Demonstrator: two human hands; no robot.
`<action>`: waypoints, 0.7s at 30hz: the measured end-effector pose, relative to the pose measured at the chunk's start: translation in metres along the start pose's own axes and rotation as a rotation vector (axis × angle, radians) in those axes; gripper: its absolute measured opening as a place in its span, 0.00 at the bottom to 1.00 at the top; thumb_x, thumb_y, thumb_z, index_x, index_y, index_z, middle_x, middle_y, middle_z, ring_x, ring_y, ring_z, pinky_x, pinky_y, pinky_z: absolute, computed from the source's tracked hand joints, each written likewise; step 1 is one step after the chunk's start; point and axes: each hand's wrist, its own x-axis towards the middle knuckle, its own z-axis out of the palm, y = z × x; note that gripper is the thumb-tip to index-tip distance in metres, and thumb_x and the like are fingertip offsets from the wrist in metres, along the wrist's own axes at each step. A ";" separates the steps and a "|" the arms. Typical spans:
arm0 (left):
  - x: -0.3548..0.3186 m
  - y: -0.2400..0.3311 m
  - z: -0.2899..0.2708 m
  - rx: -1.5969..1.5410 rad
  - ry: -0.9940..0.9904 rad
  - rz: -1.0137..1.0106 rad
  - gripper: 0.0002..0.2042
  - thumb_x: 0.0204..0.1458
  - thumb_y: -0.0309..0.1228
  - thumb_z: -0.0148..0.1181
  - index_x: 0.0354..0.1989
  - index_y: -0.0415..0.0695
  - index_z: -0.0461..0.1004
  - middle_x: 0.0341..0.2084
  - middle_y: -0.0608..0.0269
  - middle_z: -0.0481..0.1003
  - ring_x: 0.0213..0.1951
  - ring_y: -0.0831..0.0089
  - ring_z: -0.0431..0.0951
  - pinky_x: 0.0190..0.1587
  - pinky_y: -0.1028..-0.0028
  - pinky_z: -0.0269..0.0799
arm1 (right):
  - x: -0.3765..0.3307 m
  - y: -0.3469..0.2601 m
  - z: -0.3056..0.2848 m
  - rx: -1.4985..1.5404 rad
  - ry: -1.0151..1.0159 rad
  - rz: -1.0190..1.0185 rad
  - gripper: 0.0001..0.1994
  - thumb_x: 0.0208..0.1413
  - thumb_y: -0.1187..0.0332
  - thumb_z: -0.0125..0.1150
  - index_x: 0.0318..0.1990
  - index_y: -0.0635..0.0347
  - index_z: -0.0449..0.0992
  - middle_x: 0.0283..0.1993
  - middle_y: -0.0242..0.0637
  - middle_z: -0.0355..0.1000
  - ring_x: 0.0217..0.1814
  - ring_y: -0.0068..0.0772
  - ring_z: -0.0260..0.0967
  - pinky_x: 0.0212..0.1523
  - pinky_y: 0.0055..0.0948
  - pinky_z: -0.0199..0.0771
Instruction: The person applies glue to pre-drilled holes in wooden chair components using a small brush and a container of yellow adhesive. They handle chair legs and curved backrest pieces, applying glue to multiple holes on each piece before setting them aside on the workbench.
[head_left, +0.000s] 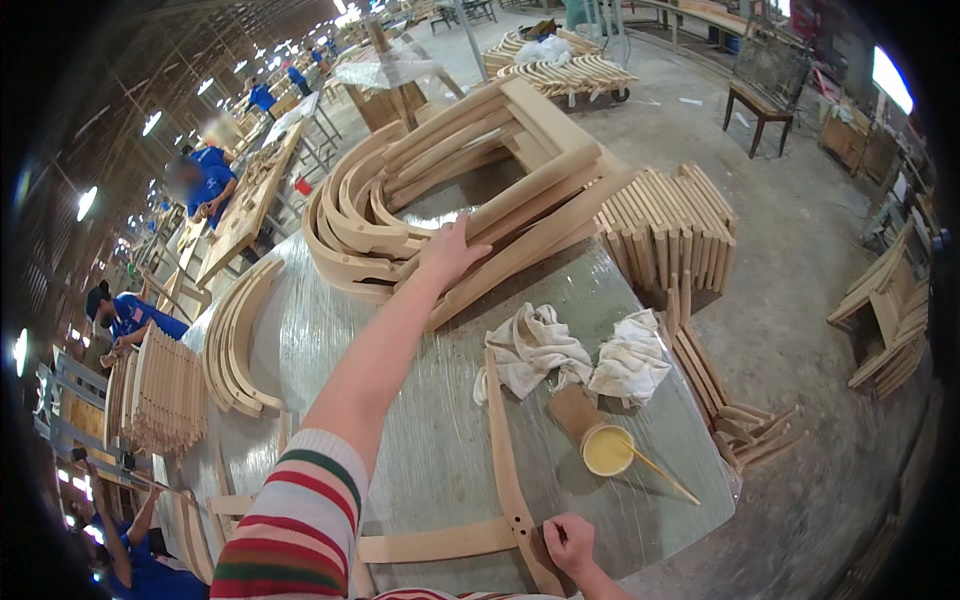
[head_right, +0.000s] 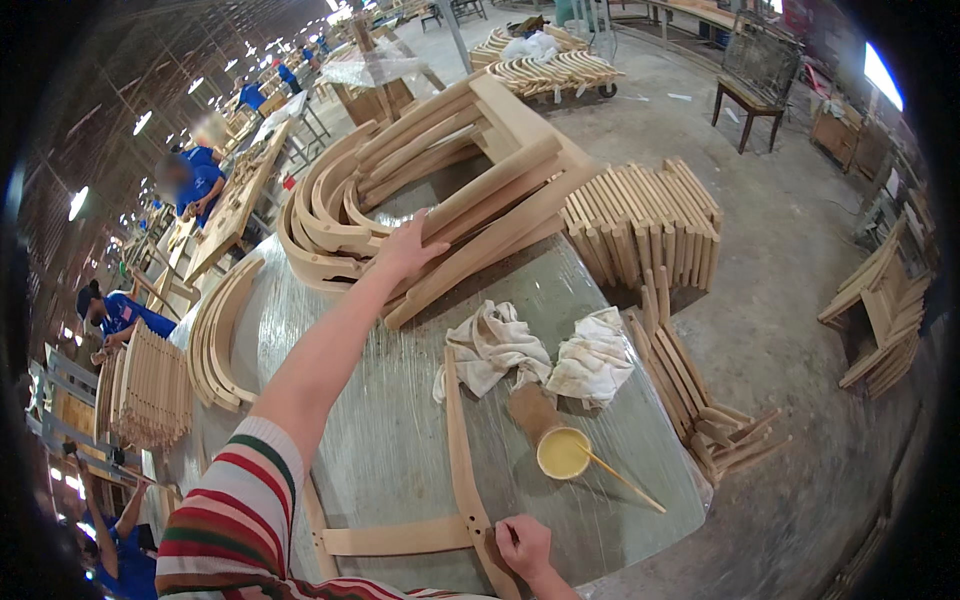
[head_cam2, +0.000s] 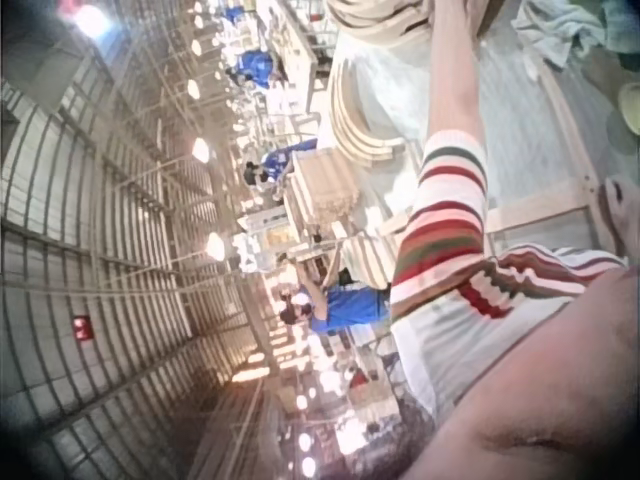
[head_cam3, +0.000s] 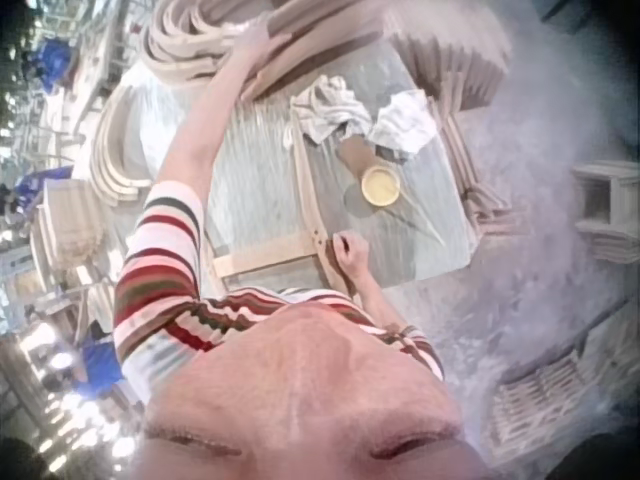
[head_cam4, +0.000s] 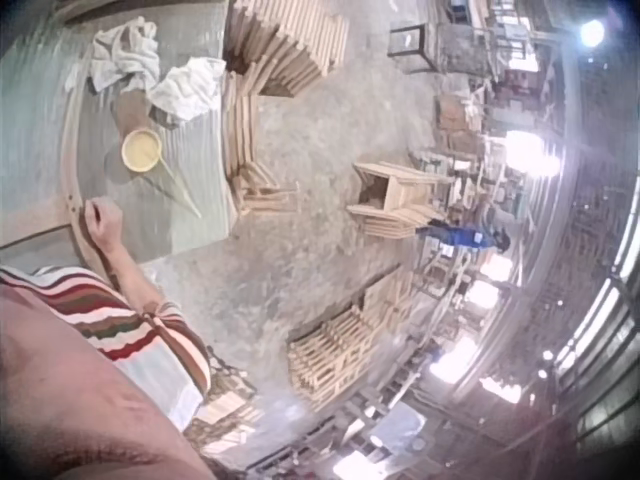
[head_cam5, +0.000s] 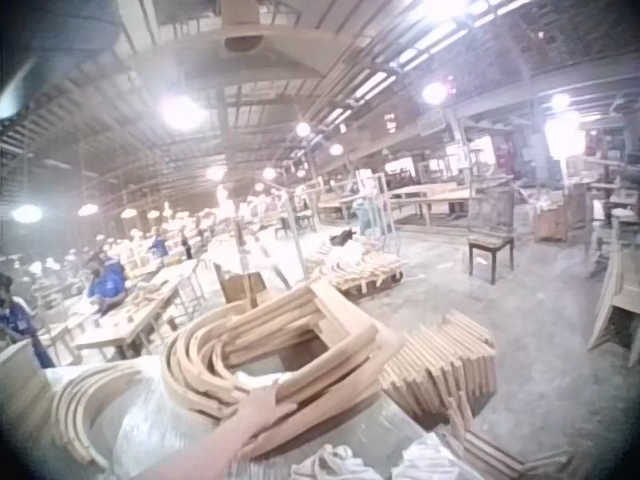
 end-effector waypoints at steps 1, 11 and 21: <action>0.010 0.003 0.000 -0.021 -0.121 -0.070 0.34 0.44 0.53 0.59 0.56 0.42 0.62 0.50 0.45 0.67 0.53 0.52 0.67 0.52 0.59 0.66 | 0.002 0.002 0.001 -0.005 0.006 -0.012 0.04 0.45 0.72 0.60 0.22 0.59 0.74 0.19 0.39 0.68 0.19 0.38 0.67 0.22 0.31 0.67; 0.025 -0.019 -0.019 -0.208 0.257 -0.214 0.17 0.41 0.47 0.61 0.29 0.45 0.72 0.27 0.55 0.76 0.35 0.55 0.77 0.38 0.60 0.70 | 0.005 0.004 0.008 -0.039 0.015 -0.117 0.06 0.44 0.75 0.59 0.19 0.61 0.70 0.16 0.39 0.64 0.16 0.39 0.62 0.18 0.32 0.60; -0.012 -0.118 -0.213 -0.571 0.881 -0.346 0.20 0.44 0.43 0.61 0.35 0.37 0.72 0.24 0.57 0.75 0.23 0.68 0.76 0.28 0.69 0.70 | -0.002 0.008 0.007 -0.020 0.002 -0.173 0.05 0.45 0.74 0.58 0.21 0.62 0.70 0.18 0.41 0.65 0.17 0.40 0.64 0.20 0.33 0.62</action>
